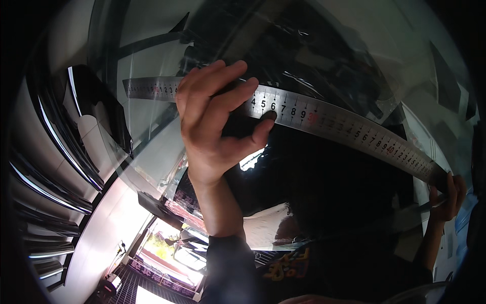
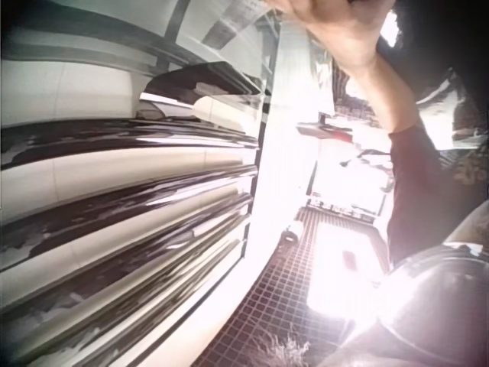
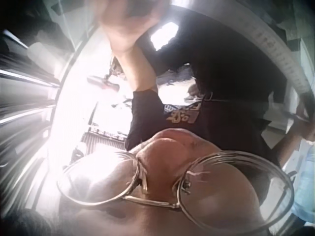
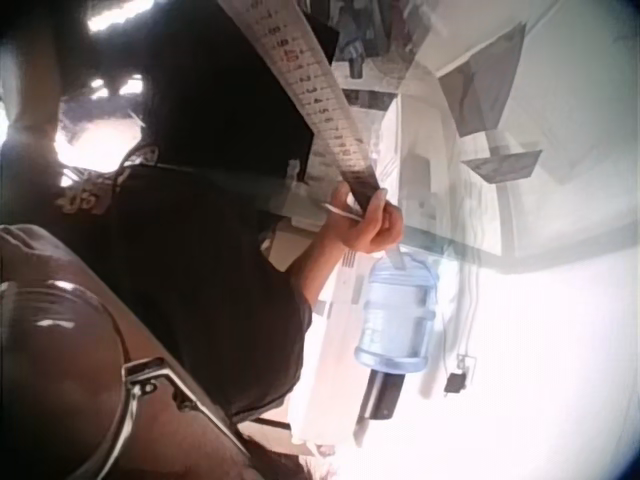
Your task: The person measures a large sheet of tint film on a glass table using a metal ruler and a utility knife, then cuts and removes sections. The person carries the cut pieces to a black car and places them on the window.
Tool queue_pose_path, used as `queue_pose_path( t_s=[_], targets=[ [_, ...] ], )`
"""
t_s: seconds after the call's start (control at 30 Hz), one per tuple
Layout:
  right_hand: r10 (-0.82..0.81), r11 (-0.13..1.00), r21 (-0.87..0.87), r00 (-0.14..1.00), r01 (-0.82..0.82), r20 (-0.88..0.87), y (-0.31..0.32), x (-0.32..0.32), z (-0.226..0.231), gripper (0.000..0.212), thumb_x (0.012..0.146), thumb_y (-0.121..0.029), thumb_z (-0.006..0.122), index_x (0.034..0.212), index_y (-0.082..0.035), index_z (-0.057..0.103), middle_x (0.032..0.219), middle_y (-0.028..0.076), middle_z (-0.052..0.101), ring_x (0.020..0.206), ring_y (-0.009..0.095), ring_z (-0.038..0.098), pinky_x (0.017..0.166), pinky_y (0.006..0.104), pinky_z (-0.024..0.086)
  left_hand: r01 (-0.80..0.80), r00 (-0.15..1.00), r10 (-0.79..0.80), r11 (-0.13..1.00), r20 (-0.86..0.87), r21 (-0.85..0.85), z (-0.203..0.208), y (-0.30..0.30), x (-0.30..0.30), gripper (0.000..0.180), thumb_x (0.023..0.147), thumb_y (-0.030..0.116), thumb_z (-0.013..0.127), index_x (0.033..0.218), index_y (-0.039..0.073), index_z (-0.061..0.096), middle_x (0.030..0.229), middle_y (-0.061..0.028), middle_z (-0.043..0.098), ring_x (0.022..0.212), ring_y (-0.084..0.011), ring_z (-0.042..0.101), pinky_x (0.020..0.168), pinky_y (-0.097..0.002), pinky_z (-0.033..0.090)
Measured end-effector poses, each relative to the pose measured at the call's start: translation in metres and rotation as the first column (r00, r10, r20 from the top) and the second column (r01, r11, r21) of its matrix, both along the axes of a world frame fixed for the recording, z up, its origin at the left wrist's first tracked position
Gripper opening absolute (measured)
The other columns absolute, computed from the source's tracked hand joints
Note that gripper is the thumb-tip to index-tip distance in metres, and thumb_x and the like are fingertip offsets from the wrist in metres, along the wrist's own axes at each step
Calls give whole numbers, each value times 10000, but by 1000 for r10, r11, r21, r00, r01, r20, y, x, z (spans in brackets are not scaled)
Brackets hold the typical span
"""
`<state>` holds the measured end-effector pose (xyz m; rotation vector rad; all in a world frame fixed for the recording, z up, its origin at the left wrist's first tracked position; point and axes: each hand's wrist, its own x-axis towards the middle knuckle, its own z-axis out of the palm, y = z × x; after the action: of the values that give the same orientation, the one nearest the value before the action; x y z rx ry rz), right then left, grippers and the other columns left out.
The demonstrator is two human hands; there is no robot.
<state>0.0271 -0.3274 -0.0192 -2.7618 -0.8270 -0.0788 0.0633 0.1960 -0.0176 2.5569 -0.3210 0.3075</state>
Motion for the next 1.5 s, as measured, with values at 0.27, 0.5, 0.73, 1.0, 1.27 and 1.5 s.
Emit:
queue_pose_path(
  t_s=[0.27, 0.5, 0.73, 1.0, 1.27, 1.5],
  targets=[
    [6, 1000, 7, 1000, -6, 3, 3, 1, 0, 467, 821, -303, 749, 1127, 34, 647, 1080, 211, 581, 968, 305, 616, 798, 369, 531, -22, 1000, 22, 1000, 14, -12, -3, -2, 0, 472, 500, 187, 815, 949, 80, 715, 1105, -66, 651, 1053, -271, 575, 929, -417, 439],
    [36, 999, 20, 999, -36, -37, 3, 4, 1, 436, 795, -164, 765, 1157, 35, 626, 1129, 199, 570, 981, 298, 619, 769, 356, 532, -8, 1000, 7, 1000, 26, 22, -3, -2, 0, 455, 530, 203, 810, 954, 67, 717, 1096, -79, 651, 1023, -283, 588, 915, -421, 458],
    [49, 999, -11, 999, -49, -7, 20, 11, 9, 442, 804, -238, 747, 1115, 58, 644, 977, 203, 627, 916, 295, 616, 770, 354, 511, 25, 1000, -26, 999, 18, 25, -3, 0, 1, 445, 610, 270, 795, 982, 40, 714, 1119, -86, 649, 1072, -288, 569, 913, -413, 463],
    [-12, 997, 71, 999, 14, -32, 23, 9, 5, 473, 817, -301, 734, 1121, 50, 644, 1046, 191, 570, 877, 251, 615, 722, 344, 527, 25, 1000, -25, 999, -6, 31, -6, -1, -1, 454, 661, 295, 784, 1022, 31, 703, 1161, -107, 627, 1117, -293, 552, 947, -422, 448],
    [-23, 995, 95, 999, 25, -31, 26, 9, 6, 508, 763, -326, 781, 1101, 32, 657, 1011, 173, 575, 873, 253, 609, 711, 332, 523, 49, 999, -49, 998, -6, 32, -7, 1, -1, 464, 690, 325, 782, 1043, 36, 695, 1171, -109, 618, 1135, -296, 546, 948, -435, 447],
    [-24, 995, 96, 999, 27, -36, 26, 10, 5, 524, 757, -366, 785, 1079, 31, 666, 995, 168, 580, 865, 250, 613, 708, 314, 519, 129, 990, -122, 984, -65, 120, 1, 3, 1, 507, 774, 344, 764, 1102, -26, 652, 1220, -175, 552, 1146, -338, 545, 932, -434, 474]
  ],
)
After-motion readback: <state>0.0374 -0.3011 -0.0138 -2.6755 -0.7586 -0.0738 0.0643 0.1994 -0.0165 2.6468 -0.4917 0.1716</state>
